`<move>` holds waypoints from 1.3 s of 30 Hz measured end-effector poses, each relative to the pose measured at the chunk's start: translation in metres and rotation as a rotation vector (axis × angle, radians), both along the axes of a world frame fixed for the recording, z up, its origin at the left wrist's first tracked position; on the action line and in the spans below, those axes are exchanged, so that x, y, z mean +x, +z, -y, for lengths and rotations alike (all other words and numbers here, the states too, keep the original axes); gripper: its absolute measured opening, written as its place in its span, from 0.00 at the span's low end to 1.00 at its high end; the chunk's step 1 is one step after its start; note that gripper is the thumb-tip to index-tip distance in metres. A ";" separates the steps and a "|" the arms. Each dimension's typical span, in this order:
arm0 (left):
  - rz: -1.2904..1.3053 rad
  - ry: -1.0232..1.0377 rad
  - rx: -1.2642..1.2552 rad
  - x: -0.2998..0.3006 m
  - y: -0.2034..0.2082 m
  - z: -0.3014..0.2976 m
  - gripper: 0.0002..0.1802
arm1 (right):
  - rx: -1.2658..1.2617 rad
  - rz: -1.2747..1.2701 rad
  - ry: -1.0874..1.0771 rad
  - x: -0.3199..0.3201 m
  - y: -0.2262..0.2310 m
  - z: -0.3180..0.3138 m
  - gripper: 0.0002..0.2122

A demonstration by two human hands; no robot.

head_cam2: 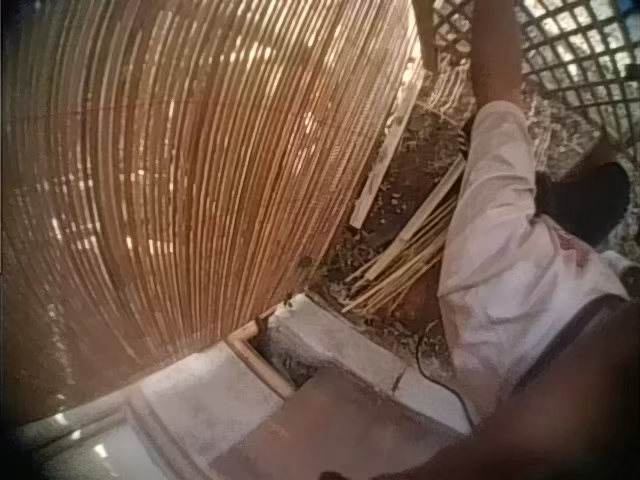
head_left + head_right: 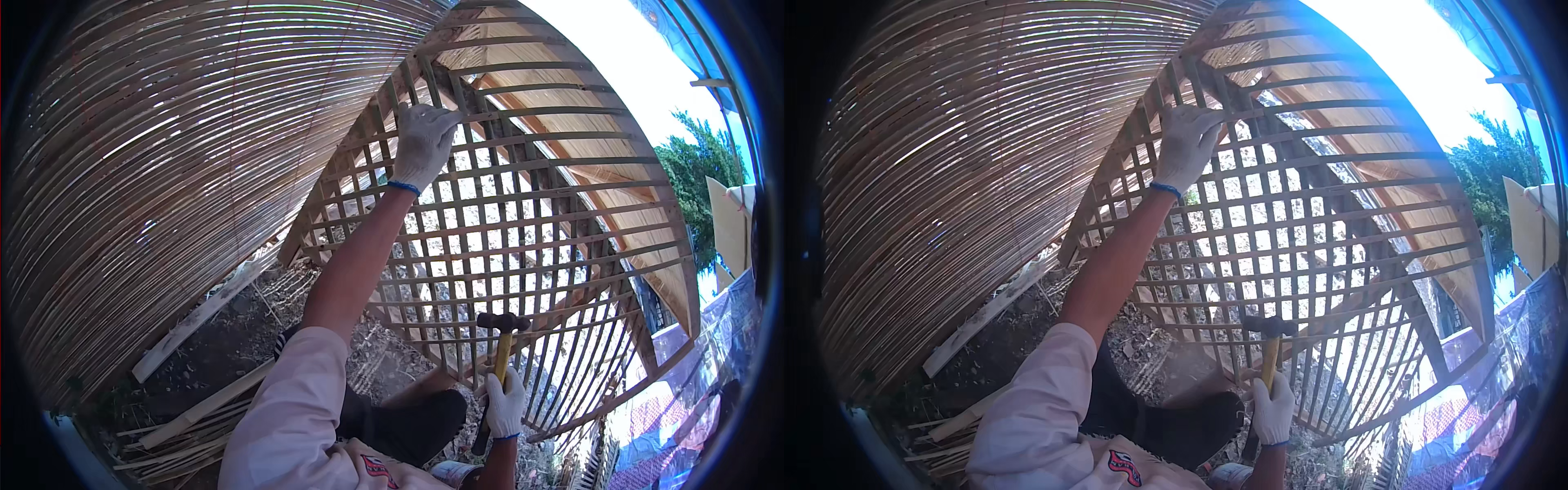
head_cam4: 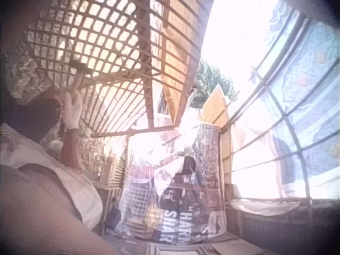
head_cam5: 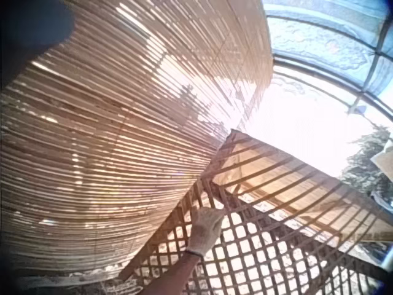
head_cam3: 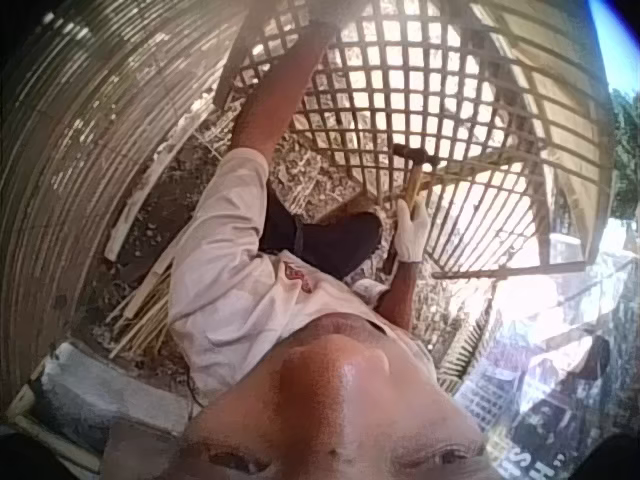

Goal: The person constructs a wooden lattice structure by hammering bamboo strips onto the frame with a hammer, cutting a bamboo strip with a hand saw, and fitting and hammering additional strips.

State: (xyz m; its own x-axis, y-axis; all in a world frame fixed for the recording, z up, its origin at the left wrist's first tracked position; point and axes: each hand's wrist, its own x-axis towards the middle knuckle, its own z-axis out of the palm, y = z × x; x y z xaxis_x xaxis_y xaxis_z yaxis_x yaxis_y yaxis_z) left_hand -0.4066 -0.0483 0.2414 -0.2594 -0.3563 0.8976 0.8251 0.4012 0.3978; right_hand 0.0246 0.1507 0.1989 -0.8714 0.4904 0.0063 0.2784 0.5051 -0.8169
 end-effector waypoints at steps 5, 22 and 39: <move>0.004 0.001 0.024 -0.004 0.000 -0.001 0.12 | -0.026 0.039 0.013 -0.006 0.001 0.005 0.10; -0.037 0.033 0.021 -0.003 0.001 0.002 0.08 | 0.126 -0.038 0.125 -0.039 0.026 0.036 0.12; 0.002 -0.035 0.024 0.001 0.002 0.002 0.10 | 0.996 -0.624 0.339 -0.218 0.188 0.052 0.20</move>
State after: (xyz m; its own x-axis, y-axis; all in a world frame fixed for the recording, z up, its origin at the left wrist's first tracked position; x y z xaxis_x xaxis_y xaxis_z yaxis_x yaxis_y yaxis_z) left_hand -0.4051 -0.0500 0.2431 -0.2738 -0.3687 0.8883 0.8376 0.3625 0.4086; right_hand -0.1933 0.0991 0.3874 -0.6676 -0.2186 0.7117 -0.2899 0.9568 0.0220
